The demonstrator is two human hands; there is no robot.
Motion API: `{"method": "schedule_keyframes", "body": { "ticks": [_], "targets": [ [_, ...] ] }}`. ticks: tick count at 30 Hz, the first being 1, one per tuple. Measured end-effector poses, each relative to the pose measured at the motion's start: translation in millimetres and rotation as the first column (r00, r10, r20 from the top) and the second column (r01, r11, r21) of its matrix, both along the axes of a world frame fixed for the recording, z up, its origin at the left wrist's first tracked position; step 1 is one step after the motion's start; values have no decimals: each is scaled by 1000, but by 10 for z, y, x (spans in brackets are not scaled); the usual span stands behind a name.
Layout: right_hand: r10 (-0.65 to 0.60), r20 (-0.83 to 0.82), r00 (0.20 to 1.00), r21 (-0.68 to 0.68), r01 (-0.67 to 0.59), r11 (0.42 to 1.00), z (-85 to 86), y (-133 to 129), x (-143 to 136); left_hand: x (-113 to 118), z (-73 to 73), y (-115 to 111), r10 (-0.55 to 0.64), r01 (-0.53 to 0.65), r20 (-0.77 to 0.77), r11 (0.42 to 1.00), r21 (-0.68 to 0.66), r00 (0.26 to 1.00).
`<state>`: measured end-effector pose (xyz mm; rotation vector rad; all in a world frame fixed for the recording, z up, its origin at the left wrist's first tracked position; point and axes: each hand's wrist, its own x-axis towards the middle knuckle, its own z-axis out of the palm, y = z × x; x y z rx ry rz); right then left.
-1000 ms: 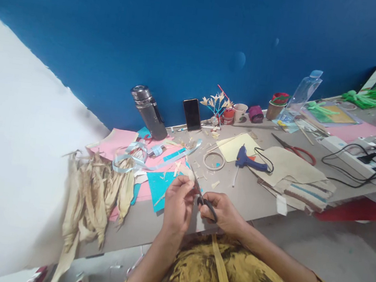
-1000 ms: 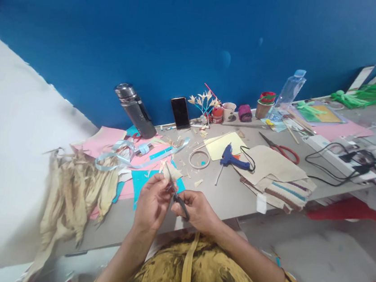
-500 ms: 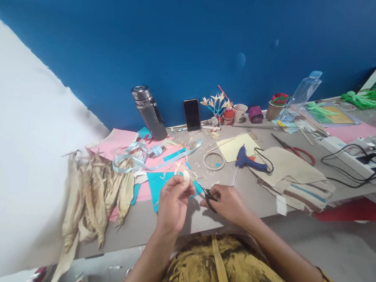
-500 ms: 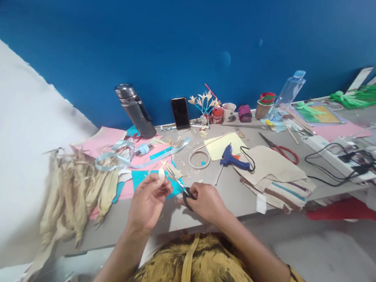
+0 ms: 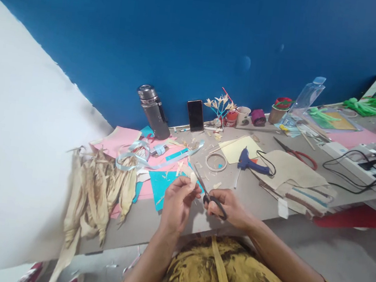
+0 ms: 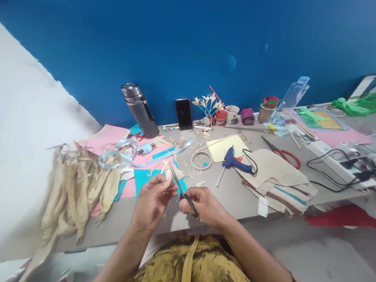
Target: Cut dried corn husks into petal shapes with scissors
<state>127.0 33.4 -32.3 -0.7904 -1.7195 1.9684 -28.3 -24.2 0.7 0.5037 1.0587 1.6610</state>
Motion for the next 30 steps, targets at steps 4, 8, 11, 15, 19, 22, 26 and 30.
{"method": "schedule_keyframes", "body": {
  "ticks": [4, 8, 11, 15, 19, 22, 26, 30],
  "targets": [
    [-3, 6, 1000, 19, 3, 1000, 1, -30, -40, 12, 4, -4, -25, 25, -15, 999, 20, 1000],
    [-17, -11, 1000, 35, 17, 999, -16, -36, -46, 16, 3, -2, -22, 23, -20, 999, 23, 1000],
    [-33, -12, 999, 54, 34, 998, -8, -40, -46, 24, 7, 8, -17, 17, -25, 999, 28, 1000],
    [-33, -13, 999, 47, 34, 998, 23, -43, -48, 33, 10, 22, -25, 26, -26, 999, 33, 999],
    [-25, -31, 999, 46, 26, 999, 31, -40, -46, 36, 8, 16, -22, 23, -25, 999, 30, 999],
    [-27, -33, 999, 46, 28, 999, 27, -35, -41, 38, 10, 8, -20, 21, -26, 999, 26, 999],
    [-41, -23, 999, 29, 42, 999, 34, -43, -49, 44, 17, 12, -13, 14, -26, 1000, 11, 1000],
    [-61, -13, 998, 5, 61, 998, 45, -74, -72, 57, 13, 23, -15, 15, -26, 1000, 2, 1000]
  ]
}}
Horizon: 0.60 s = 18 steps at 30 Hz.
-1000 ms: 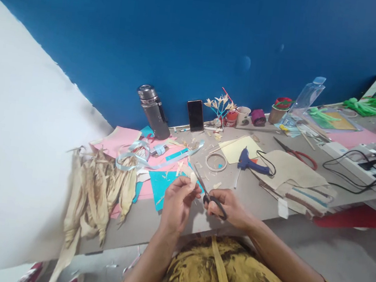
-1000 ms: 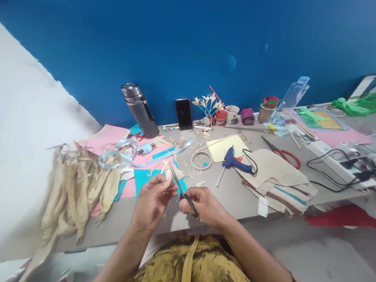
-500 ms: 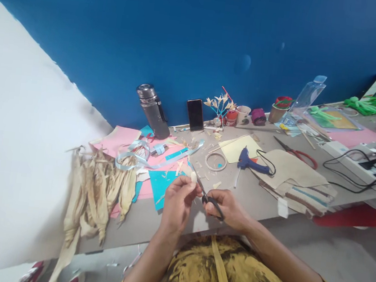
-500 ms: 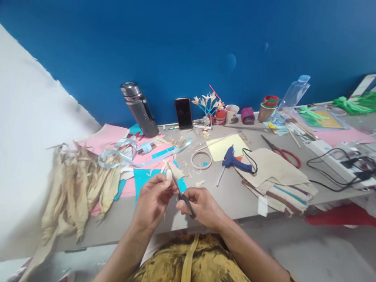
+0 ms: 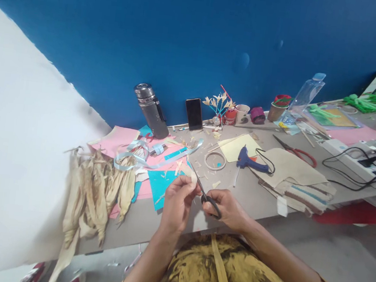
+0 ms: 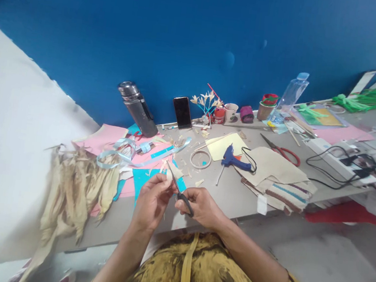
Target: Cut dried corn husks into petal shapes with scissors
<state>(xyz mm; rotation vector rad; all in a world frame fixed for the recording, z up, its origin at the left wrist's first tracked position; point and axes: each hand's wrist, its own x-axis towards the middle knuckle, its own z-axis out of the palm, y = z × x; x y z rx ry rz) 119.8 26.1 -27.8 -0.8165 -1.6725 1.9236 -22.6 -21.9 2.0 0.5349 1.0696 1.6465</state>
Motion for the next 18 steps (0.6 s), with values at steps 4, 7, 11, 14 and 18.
{"method": "schedule_keyframes", "body": {
  "ticks": [4, 7, 11, 14, 18],
  "targets": [
    [-31, 40, 999, 12, 30, 999, -32, 16, -7, -6, -5, 0, 14, -14, 22, 1000, -5, 1000],
    [-136, 221, 966, 209, 89, 974, -93, 86, 0, -30, -5, -4, 49, -49, 26, 999, -11, 998],
    [-294, 519, 803, 624, -121, 772, -162, 158, 0, -56, -10, -13, 47, -47, 36, 999, -3, 998],
    [-299, 620, 725, 677, -301, 672, -173, 142, -18, -62, -15, -26, 33, -33, 39, 999, -1, 999],
    [-279, 672, 686, 665, -393, 636, -158, 94, -44, -70, -24, -44, -9, 9, 54, 1000, -14, 999]
  ]
}}
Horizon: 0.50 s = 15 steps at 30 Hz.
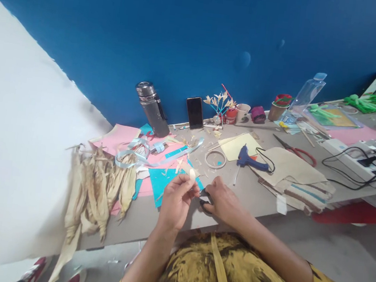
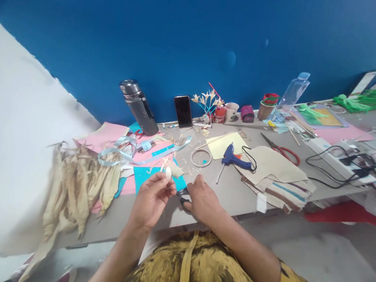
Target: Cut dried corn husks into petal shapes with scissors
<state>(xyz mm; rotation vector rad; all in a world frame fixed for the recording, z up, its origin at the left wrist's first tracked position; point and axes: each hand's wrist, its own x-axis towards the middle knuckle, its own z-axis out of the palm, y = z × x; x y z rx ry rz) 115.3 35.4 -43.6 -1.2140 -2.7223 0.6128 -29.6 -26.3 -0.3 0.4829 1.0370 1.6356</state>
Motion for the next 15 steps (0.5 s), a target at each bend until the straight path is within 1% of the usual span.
{"method": "schedule_keyframes", "body": {
  "ticks": [4, 7, 10, 12, 13, 14, 15],
  "targets": [
    [21, 47, 999, -34, -19, 999, 13, 30, -28, -2, -8, -6, -51, 52, 48, 998, -29, 998],
    [66, -7, 998, -93, -66, 993, 23, 127, -36, 12, 4, -10, -107, 113, 98, 992, -57, 989],
    [123, -97, 988, -204, -141, 969, 58, 250, -2, 29, 36, -24, -171, 180, 162, 982, -48, 972],
    [104, -225, 969, -330, -176, 927, 111, 315, 39, 35, 57, -37, -195, 204, 175, 978, -38, 965],
    [48, -319, 947, -410, -183, 894, 147, 337, 60, 37, 64, -43, -202, 210, 159, 977, -41, 967],
    [-40, -420, 906, -499, -194, 845, 187, 351, 78, 37, 67, -47, -208, 216, 127, 975, -50, 970],
    [-149, -512, 846, -586, -217, 781, 230, 357, 93, 38, 68, -49, -217, 222, 84, 973, -65, 973]
  ]
}}
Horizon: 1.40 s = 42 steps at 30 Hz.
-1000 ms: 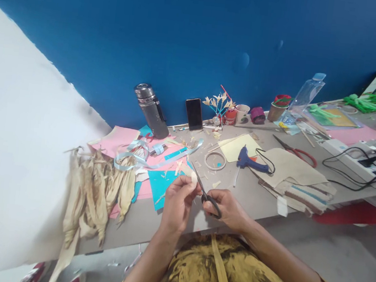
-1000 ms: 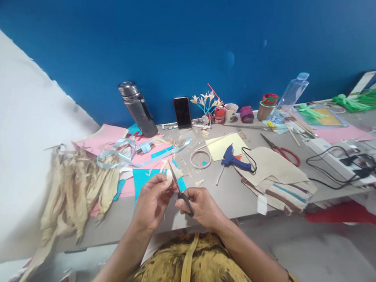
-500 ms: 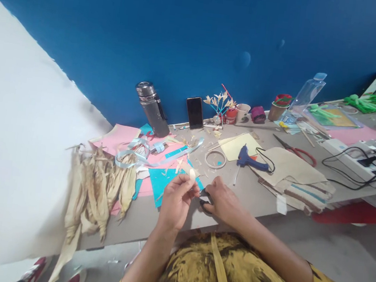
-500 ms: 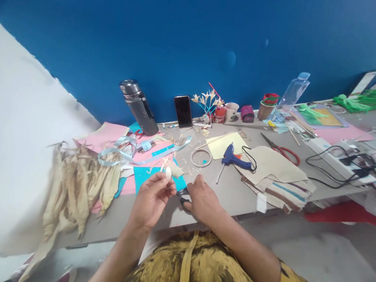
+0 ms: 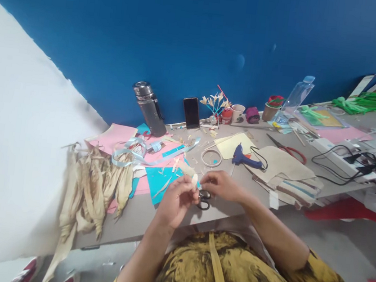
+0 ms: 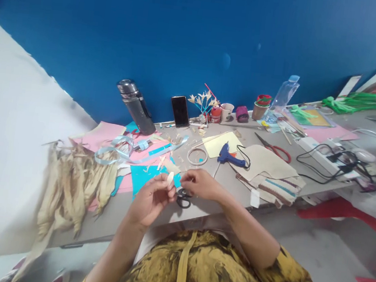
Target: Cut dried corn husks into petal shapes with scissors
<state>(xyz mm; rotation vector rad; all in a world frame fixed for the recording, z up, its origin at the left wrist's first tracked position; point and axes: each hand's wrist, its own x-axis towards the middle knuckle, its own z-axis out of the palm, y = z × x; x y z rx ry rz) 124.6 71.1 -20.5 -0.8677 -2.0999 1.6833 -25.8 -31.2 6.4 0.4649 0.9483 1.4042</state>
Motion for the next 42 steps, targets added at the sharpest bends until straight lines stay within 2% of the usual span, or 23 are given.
{"method": "schedule_keyframes", "body": {
  "ticks": [2, 4, 7, 11, 14, 19, 25, 30, 33, 37, 42],
  "targets": [
    [-108, -207, 972, -255, 53, 966, 81, -8, 11, 5, -5, 3, -27, 27, -101, 1000, -7, 994],
    [-184, -332, 925, -406, 36, 913, 138, -30, 1, 14, -9, 14, -64, 63, -181, 998, -8, 981],
    [-264, -416, 870, -486, 32, 873, 159, -65, -35, 34, 3, 33, -106, 109, -192, 994, 6, 976],
    [-377, -450, 810, -551, 80, 831, 118, -103, -87, 83, 22, 42, -65, 67, -47, 997, 42, 997],
    [-403, -460, 791, -558, 96, 824, 71, -143, -126, 143, -6, 50, -3, 7, -93, 999, 41, 996],
    [-382, -475, 793, -442, 160, 882, 31, -193, -137, 192, -42, 103, 84, -76, -240, 996, 45, 967],
    [-275, -522, 807, -428, 31, 903, 130, -67, -27, 129, -23, 247, -35, 45, -327, 999, 22, 944],
    [-224, -495, 839, -344, 47, 938, 227, 150, 27, 67, -23, 439, -129, 136, -270, 991, 7, 954],
    [-171, -525, 834, -367, -41, 929, 289, 317, -27, 8, 41, 583, -139, 140, -202, 990, -11, 969],
    [-144, -556, 819, -409, -119, 905, 362, 514, -177, -117, 102, 763, -89, 93, -171, 996, 13, 981],
    [-166, -604, 779, -486, -195, 852, 319, 659, -371, -277, -32, 933, -137, 147, -132, 987, 68, 982]
  ]
}}
